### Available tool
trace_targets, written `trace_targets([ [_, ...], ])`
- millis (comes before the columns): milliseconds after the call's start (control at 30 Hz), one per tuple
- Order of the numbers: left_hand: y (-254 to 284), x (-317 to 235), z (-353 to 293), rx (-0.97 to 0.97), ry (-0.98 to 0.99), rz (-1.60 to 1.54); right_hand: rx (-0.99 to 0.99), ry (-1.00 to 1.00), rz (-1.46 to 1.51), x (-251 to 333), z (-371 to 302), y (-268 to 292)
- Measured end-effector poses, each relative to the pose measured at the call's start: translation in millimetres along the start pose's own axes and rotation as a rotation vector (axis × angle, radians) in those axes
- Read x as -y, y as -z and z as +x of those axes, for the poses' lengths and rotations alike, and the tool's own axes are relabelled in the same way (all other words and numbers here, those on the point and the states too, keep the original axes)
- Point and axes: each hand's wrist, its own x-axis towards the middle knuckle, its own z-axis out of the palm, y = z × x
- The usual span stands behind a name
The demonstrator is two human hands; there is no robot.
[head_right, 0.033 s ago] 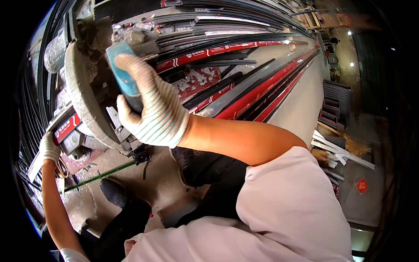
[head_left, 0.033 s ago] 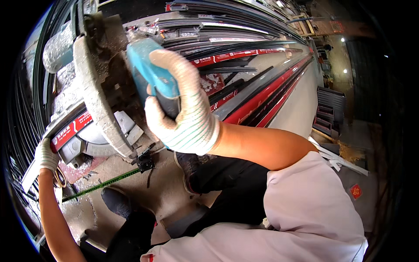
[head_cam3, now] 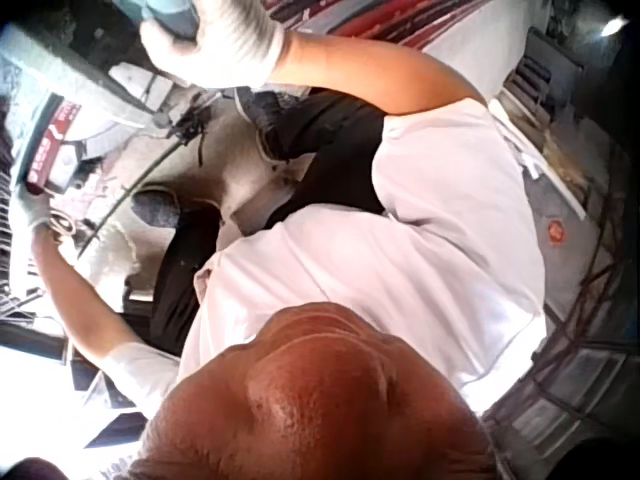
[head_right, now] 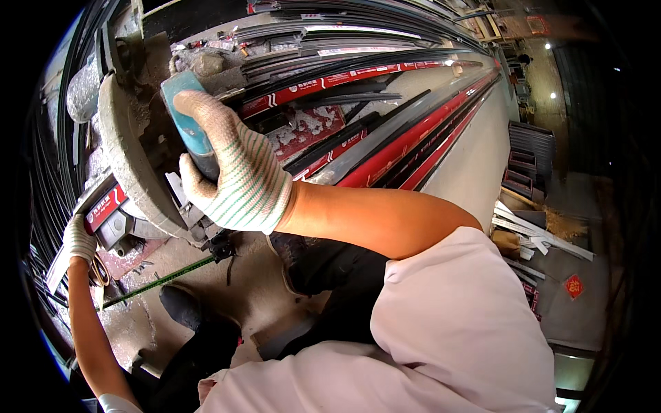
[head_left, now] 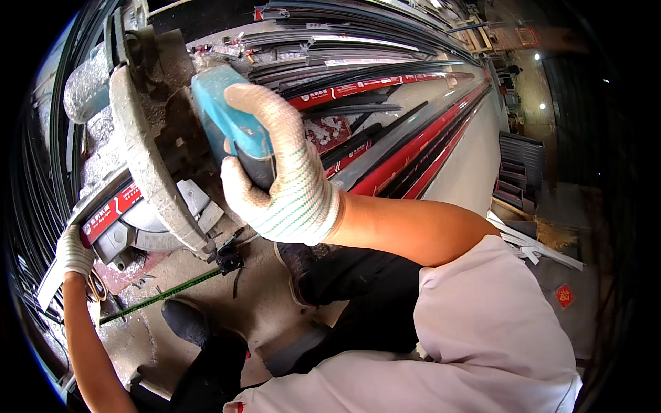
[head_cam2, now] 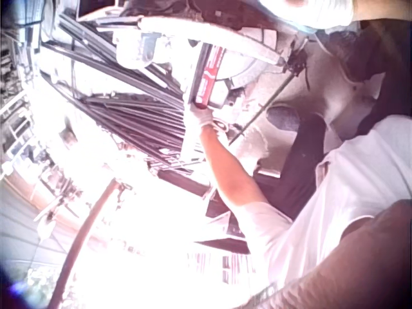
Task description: The person measures and marks a long profile using a tape measure and marker, then cuts it with a miter saw. They repeat this process for several pieces and assemble them into a rectangular frame.
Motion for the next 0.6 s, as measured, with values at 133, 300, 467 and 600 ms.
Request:
trace_targets([
  [133, 4, 1, 0, 0.018, 0.031, 0.018, -0.009, 0.038, -0.030, 1, 0, 2],
  [300, 10, -6, -1, -0.002, 0.002, -0.026, -0.030, 0.078, -0.031, -3, -1, -1],
  [467, 2, 3, 1, 0.061, 0.038, 0.025, -0.022, 0.076, -0.042, -2, 1, -1],
  [600, -7, 13, 2, 0.094, 0.086, -0.068, -0.019, 0.069, -0.029, -2, 0, -2],
])
